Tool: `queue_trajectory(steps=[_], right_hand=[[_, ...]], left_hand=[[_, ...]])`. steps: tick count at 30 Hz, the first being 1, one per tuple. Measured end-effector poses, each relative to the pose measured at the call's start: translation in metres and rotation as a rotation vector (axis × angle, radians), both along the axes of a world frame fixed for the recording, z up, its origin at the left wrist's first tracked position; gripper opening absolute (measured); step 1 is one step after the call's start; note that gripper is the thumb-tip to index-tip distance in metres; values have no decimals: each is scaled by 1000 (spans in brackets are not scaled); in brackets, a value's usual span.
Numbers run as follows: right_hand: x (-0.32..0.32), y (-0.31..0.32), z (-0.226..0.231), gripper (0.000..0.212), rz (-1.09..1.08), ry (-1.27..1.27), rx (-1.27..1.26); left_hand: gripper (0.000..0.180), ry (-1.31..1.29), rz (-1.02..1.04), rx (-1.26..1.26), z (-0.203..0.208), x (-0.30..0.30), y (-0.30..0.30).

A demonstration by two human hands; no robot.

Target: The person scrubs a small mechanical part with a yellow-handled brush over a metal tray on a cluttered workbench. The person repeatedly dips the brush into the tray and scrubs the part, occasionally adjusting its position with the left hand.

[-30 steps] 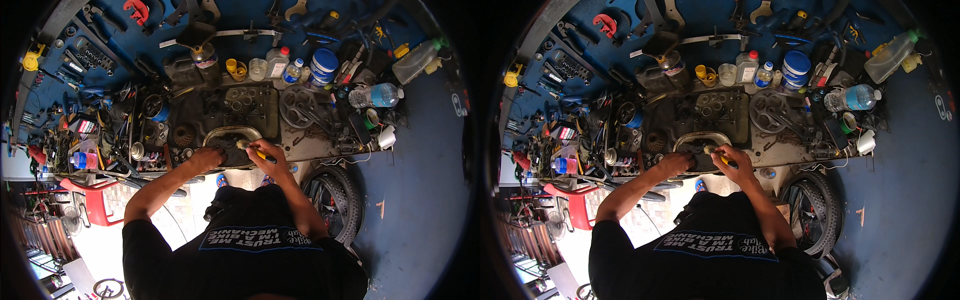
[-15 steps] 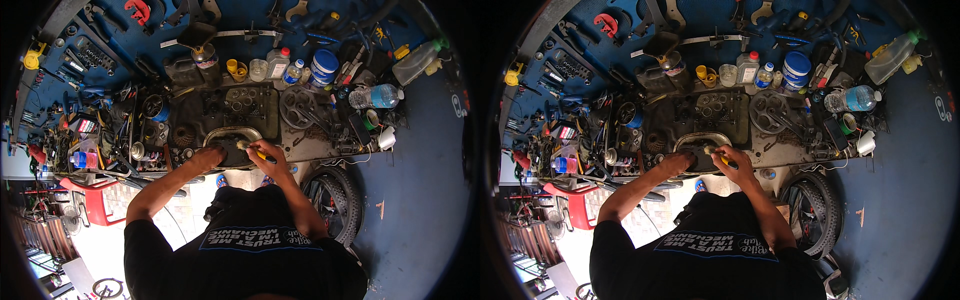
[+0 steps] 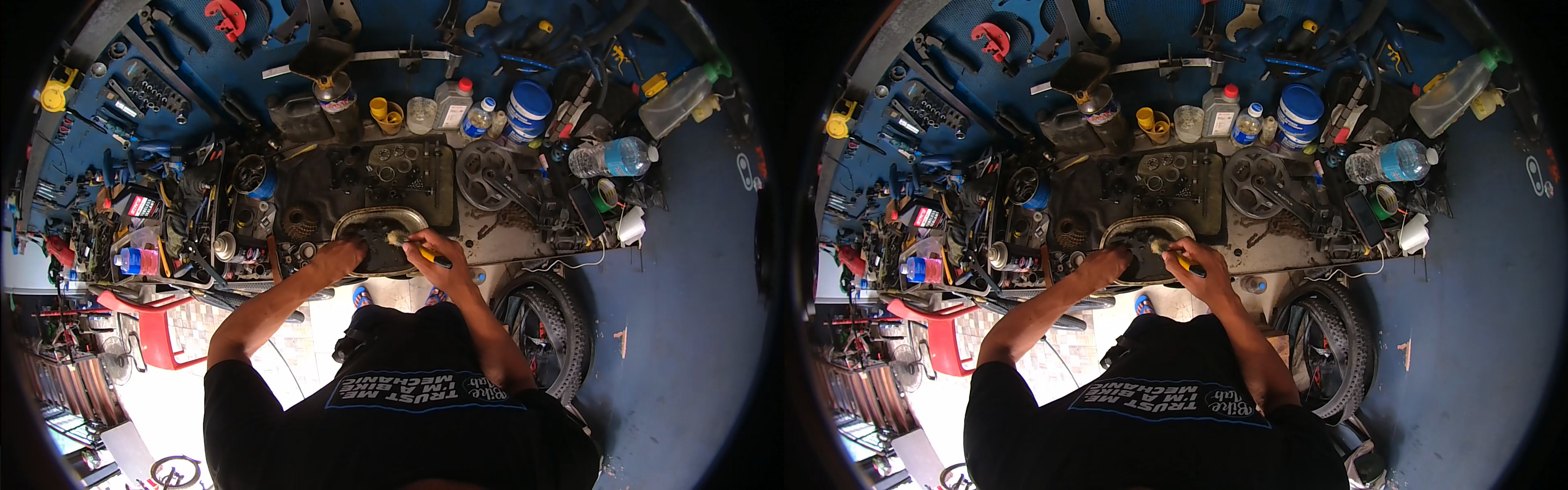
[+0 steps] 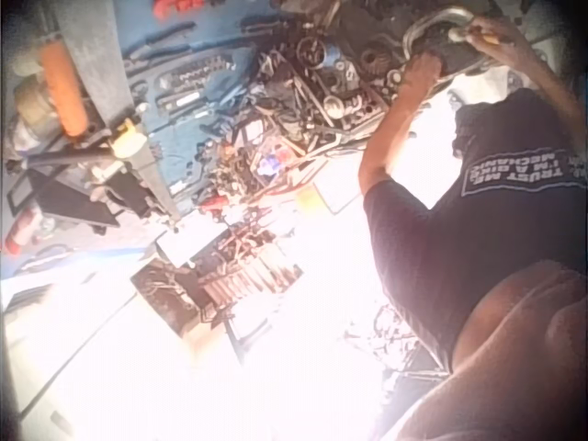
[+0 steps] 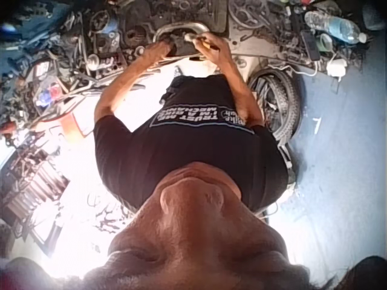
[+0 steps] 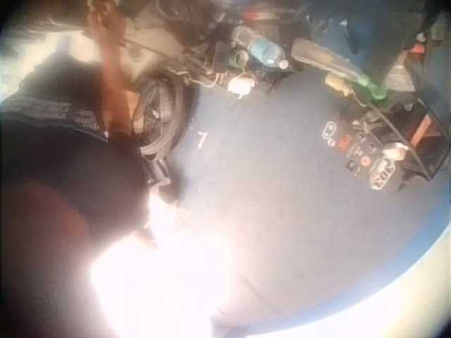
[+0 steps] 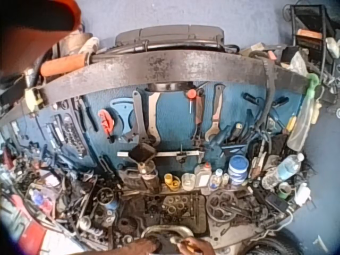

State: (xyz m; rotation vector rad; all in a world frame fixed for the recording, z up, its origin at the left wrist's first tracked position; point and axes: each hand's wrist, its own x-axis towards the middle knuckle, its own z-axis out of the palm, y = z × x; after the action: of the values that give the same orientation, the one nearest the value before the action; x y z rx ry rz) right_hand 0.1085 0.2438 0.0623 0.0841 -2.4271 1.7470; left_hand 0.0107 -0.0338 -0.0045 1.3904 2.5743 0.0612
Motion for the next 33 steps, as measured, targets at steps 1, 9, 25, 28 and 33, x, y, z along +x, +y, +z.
queue_trajectory(steps=[1,9,25,28,33], right_hand=[[0,0,0,22,-2,-6,4],[4,3,7,25,1,-70,-10],[6,5,-1,22,-27,-65,48],[7,4,-1,22,-43,-49,42],[7,7,-4,21,-69,-30,73]], left_hand=[[19,-4,6,-13,1,0,1],[19,119,-20,111,-8,1,-2],[23,-302,291,548,102,-23,39],[27,-261,333,756,171,-10,49],[30,183,256,1017,190,11,63]])
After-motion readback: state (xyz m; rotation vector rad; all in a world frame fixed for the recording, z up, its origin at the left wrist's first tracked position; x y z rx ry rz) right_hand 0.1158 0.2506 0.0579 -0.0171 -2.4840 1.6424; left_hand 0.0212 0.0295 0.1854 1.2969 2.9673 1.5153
